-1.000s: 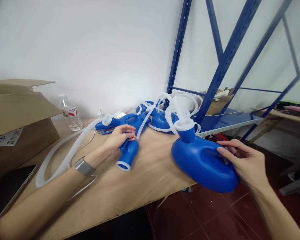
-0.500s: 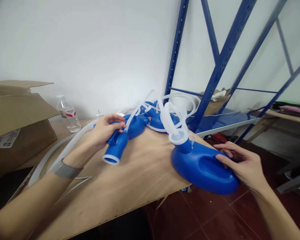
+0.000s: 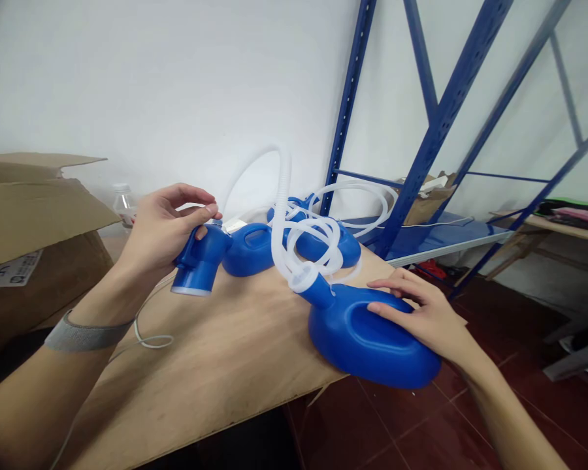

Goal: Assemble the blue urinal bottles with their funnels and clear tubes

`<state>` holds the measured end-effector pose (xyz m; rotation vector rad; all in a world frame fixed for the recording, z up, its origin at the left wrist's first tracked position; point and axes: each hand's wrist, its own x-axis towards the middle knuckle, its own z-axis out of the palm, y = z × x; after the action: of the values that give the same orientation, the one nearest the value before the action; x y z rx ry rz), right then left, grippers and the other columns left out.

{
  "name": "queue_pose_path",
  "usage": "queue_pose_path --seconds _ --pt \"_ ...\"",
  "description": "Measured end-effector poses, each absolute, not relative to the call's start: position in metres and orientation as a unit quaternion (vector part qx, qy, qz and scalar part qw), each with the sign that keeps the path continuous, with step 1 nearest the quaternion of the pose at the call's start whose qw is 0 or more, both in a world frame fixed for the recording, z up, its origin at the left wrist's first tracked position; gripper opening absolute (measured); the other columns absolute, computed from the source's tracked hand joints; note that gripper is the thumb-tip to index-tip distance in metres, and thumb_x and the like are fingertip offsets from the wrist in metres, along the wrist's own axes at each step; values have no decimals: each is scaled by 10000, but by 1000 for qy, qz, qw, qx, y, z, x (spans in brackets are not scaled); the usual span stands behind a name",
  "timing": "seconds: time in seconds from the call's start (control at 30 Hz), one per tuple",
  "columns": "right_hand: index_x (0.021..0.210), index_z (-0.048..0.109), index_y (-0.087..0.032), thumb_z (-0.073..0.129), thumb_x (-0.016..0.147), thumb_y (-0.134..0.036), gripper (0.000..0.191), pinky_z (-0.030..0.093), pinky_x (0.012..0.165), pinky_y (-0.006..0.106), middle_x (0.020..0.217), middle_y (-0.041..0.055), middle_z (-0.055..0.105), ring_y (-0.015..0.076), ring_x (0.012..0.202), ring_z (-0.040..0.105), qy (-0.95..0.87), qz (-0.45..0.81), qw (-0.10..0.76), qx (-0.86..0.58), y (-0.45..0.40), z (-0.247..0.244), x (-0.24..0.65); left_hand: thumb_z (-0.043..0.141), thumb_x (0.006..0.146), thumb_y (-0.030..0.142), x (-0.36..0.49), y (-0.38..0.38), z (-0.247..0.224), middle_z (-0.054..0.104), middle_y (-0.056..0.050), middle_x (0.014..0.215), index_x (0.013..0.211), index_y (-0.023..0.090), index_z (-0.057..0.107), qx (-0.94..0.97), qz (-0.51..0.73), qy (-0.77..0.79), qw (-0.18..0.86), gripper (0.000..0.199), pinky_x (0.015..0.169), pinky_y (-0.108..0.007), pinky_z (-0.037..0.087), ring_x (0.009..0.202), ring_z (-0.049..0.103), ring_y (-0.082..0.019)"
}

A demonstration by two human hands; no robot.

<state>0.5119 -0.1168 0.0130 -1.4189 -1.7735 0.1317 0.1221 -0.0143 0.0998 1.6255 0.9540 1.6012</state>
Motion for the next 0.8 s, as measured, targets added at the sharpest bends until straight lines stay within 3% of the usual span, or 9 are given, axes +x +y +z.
queue_pose_path --seconds 0.2,0.33,0.57,0.8 --pt "1014 844 -289 774 828 -675 434 587 842 387 1008 82 718 252 939 682 -728 99 386 -558 -99 17 474 752 830 244 123 -14 98 733 -37 838 904 184 721 642 549 434 312 100 514 -240 402 601 587 -126" --pt "1037 843 -300 757 889 -581 329 592 826 358 968 58 692 216 898 673 -756 140 388 -508 -91 20 447 747 867 431 124 -13 95 760 -55 983 1023 201 767 725 469 436 253 278 683 -283 495 796 653 -180" --pt "1082 831 -283 765 920 -480 263 581 761 323 937 40 652 171 830 634 -790 244 391 -404 -94 19 415 796 792 484 120 -3 83 735 -76 1192 1284 242 702 770 365 476 215 556 704 -324 488 733 610 -178" --pt "1164 807 -320 795 919 -431 270 576 1020 380 1165 61 595 216 1145 637 -845 237 346 -333 -116 15 383 802 801 491 122 10 66 789 -65 1102 1384 247 653 779 335 476 235 649 766 -323 505 851 713 -241"
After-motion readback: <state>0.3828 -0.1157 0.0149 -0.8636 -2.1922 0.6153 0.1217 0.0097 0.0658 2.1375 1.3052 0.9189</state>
